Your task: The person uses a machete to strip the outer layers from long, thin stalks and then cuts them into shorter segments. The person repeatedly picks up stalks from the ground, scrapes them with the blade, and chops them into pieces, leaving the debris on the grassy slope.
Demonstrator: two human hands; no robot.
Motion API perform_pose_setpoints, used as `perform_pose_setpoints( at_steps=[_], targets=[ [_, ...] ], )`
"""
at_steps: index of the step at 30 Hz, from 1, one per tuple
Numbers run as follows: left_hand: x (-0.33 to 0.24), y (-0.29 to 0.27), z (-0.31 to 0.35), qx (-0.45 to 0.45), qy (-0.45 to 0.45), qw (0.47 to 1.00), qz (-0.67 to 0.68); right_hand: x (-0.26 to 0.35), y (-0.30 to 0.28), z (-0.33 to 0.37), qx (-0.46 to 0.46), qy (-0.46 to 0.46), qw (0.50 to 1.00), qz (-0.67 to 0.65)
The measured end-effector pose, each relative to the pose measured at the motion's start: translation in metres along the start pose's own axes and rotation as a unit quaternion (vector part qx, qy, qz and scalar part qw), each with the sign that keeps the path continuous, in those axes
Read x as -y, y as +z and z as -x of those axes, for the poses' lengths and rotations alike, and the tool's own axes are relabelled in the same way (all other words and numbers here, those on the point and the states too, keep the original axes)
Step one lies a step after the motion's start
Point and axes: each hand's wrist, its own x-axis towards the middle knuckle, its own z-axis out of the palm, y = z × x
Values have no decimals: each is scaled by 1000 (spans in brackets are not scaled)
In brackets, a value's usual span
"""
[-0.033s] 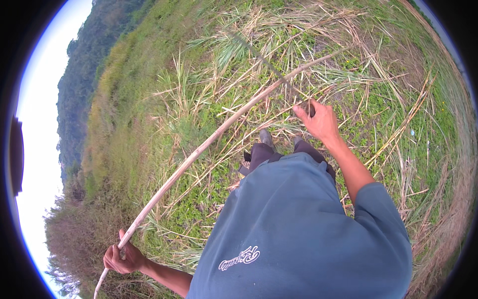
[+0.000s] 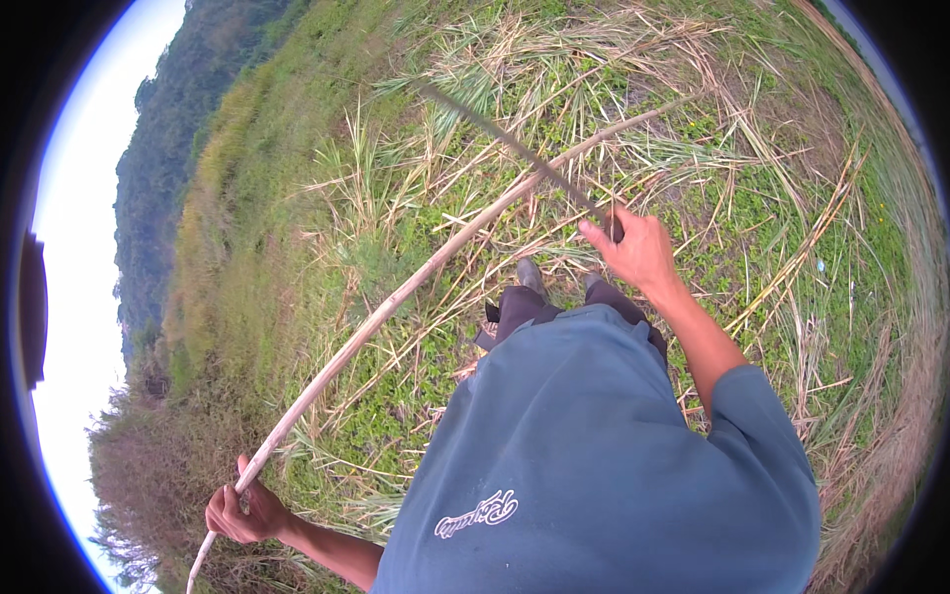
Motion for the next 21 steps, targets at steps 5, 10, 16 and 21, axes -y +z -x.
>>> perform_pose_setpoints(
  at_steps=[5,10,16,21],
  targets=[
    [-6,2,-7,32,9,999,-23,35,-30,49,46,-153,986,58],
    [-8,1,-5,-3,5,1000,-26,-19,-44,26,24,52,990,127],
    [-2,15,20,-6,-27,1000,-8,-60,-45,32,-26,75,988,133],
    [3,17,19,-25,-59,998,-6,-37,-54,35,-26,81,986,146]
  ],
)
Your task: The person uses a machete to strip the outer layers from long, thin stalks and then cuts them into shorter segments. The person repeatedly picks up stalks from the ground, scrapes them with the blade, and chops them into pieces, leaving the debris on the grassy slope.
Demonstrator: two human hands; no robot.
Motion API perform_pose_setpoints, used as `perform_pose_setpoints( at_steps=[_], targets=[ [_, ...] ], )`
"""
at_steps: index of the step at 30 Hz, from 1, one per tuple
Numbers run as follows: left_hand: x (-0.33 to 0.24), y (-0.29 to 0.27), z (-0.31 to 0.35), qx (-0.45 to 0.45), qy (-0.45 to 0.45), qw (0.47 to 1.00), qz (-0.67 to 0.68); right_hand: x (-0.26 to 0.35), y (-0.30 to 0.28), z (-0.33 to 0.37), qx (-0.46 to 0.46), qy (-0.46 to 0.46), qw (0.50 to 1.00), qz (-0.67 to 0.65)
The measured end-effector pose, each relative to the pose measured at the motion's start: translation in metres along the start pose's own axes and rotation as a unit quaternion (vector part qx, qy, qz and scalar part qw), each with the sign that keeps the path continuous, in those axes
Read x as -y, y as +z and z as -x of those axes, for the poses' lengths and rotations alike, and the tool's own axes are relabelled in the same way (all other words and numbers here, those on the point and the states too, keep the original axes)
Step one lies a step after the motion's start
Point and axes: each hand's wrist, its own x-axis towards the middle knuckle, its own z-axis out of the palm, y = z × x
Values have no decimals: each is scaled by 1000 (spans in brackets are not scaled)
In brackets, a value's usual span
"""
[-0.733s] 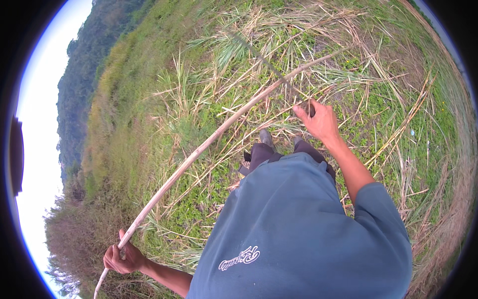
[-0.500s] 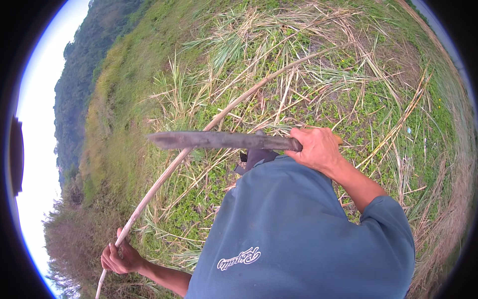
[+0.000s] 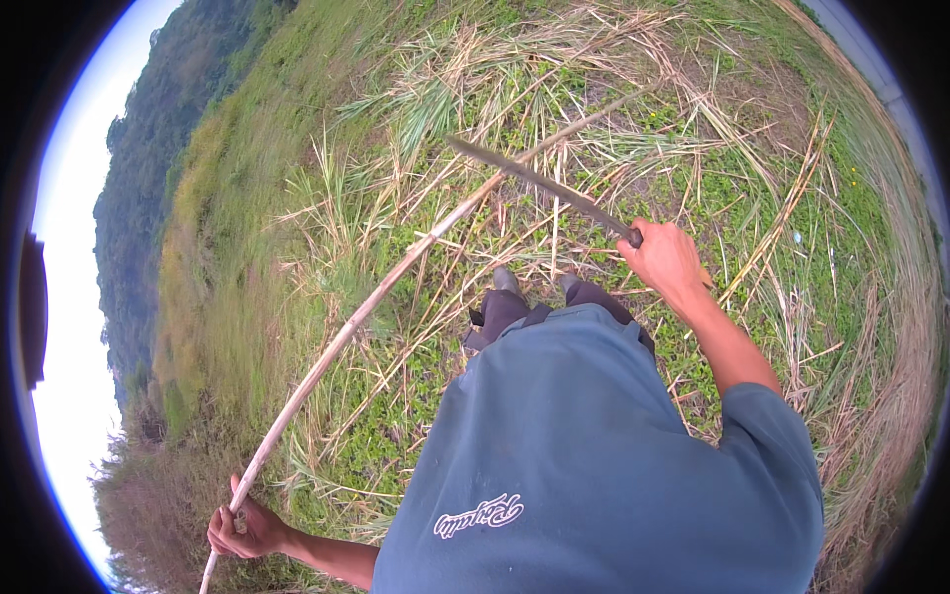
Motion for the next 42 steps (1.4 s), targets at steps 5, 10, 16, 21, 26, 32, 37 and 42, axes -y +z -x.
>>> perform_pose_setpoints(
  at_steps=[5,10,16,21,26,32,37,42],
  targets=[
    [-2,14,3,-35,-24,998,41,13,-9,11,66,-41,996,-54],
    [-1,12,-11,-105,-45,993,36,24,-29,30,107,-145,984,17],
    [-18,30,-11,25,-29,999,-2,-72,41,-8,94,54,992,63],
    [3,37,12,155,-69,985,-15,-38,48,3,51,87,994,-45],
    [10,46,20,275,-71,957,-52,14,25,5,98,39,988,-117],
    [13,55,34,349,-120,928,-54,28,23,12,75,-124,988,-42],
    [14,59,38,300,-84,949,-53,32,12,16,83,-153,985,2],
    [5,53,30,278,-67,957,-51,-25,22,-25,71,56,993,79]
  ],
)
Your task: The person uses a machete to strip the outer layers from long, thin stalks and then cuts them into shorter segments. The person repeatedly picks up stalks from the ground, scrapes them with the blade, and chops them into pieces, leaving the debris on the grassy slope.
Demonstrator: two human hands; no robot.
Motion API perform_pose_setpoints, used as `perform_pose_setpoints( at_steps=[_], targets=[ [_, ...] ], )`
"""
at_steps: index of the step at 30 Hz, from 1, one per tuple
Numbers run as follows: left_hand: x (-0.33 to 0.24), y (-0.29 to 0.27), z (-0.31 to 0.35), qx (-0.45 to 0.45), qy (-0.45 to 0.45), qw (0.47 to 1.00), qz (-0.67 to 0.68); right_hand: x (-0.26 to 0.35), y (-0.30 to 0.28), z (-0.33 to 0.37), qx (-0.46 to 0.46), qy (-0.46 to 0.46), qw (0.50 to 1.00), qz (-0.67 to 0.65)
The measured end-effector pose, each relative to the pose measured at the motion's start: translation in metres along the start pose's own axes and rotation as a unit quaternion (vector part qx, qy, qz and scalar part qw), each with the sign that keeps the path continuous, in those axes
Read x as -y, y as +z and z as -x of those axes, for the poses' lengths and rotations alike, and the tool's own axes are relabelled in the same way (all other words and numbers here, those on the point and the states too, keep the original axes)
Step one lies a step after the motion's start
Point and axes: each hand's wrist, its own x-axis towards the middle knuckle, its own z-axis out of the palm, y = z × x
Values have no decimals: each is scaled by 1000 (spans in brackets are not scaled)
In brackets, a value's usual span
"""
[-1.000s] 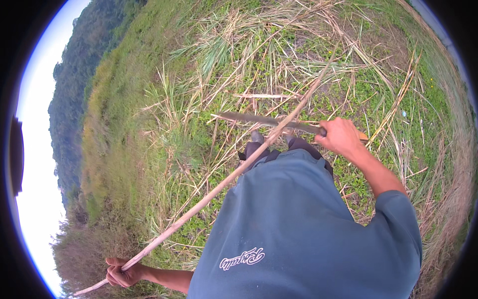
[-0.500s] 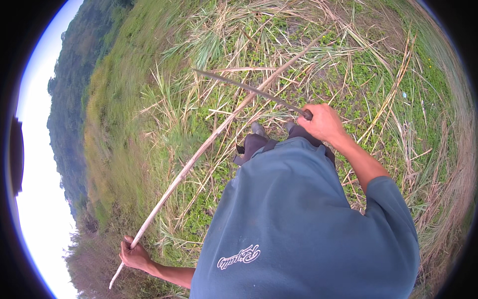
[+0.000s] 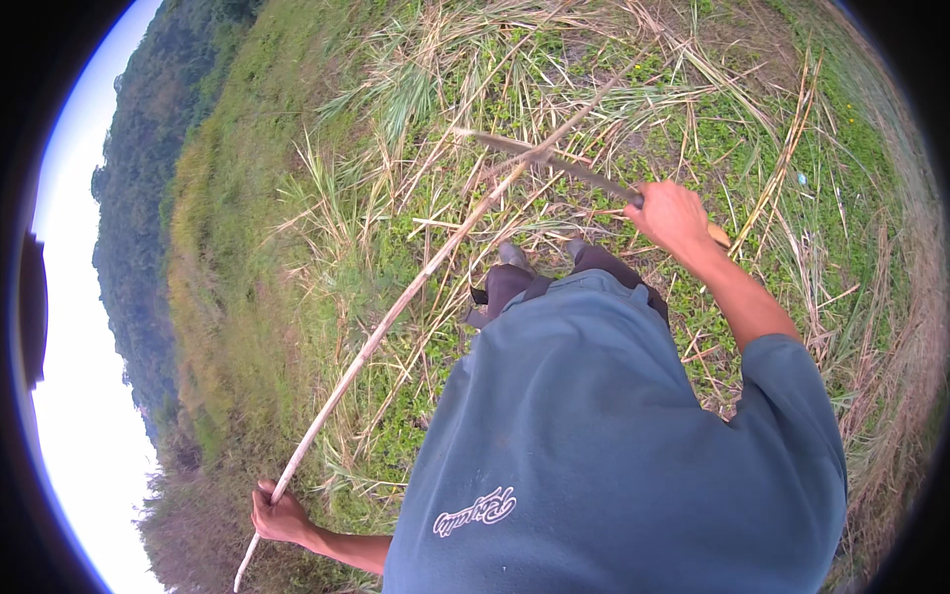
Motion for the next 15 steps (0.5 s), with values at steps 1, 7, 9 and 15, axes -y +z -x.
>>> perform_pose_setpoints(
  at_steps=[1,7,9,15],
  targets=[
    [-2,3,1,-7,1,1000,8,-13,2,-3,-13,-1,1000,7],
    [23,18,20,11,-49,999,17,-1,-22,3,23,26,999,-30],
    [23,21,25,13,-46,999,15,-6,-14,-6,14,43,999,-23],
    [12,17,30,55,-30,998,-1,-32,18,-30,7,97,995,-22]
  ],
)
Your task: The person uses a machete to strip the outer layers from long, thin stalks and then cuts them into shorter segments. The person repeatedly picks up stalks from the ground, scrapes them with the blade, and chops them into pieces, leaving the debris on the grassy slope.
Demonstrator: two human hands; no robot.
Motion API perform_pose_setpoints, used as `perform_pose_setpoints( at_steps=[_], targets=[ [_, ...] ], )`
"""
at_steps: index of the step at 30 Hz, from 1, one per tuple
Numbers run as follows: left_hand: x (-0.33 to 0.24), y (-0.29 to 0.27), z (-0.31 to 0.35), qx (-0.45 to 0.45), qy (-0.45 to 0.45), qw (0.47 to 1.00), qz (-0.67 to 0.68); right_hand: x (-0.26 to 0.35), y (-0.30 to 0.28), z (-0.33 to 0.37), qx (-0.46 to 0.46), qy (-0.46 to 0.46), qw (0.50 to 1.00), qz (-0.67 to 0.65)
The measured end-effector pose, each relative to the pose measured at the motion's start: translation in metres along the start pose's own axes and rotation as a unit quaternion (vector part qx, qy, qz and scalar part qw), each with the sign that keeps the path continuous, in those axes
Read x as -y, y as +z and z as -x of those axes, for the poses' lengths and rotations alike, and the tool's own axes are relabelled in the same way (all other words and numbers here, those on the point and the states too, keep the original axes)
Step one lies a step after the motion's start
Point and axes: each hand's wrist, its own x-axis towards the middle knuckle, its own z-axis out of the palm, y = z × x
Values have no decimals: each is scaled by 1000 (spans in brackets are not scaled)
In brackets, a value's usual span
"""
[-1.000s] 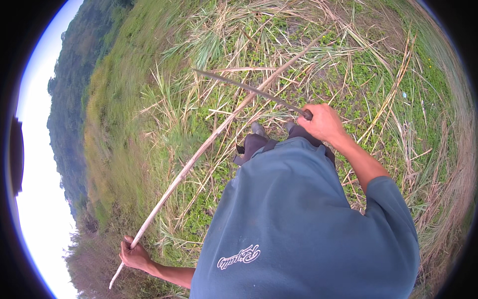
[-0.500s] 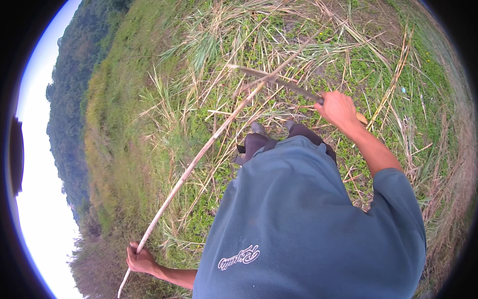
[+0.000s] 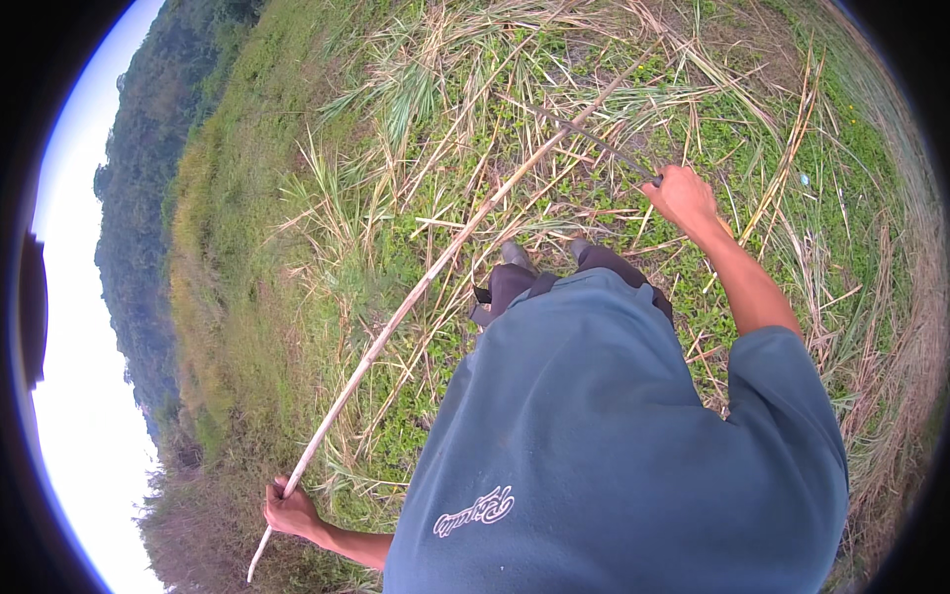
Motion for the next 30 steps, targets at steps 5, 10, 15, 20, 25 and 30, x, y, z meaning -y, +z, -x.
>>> perform_pose_setpoints(
  at_steps=[5,10,15,20,25,30],
  targets=[
    [0,-9,9,116,-87,989,40,-12,9,-19,-3,33,999,8],
    [4,-12,12,104,-51,993,34,-30,20,-50,-33,73,997,17],
    [6,-23,15,225,-81,969,55,-11,25,-29,-8,-43,999,-22],
    [-7,-36,9,298,-87,949,53,41,29,40,35,-259,965,16],
    [-2,-41,18,297,-84,950,39,24,72,-13,44,-92,994,26],
    [17,-32,47,294,-96,949,65,-10,88,-42,-22,-8,1000,17]
  ],
)
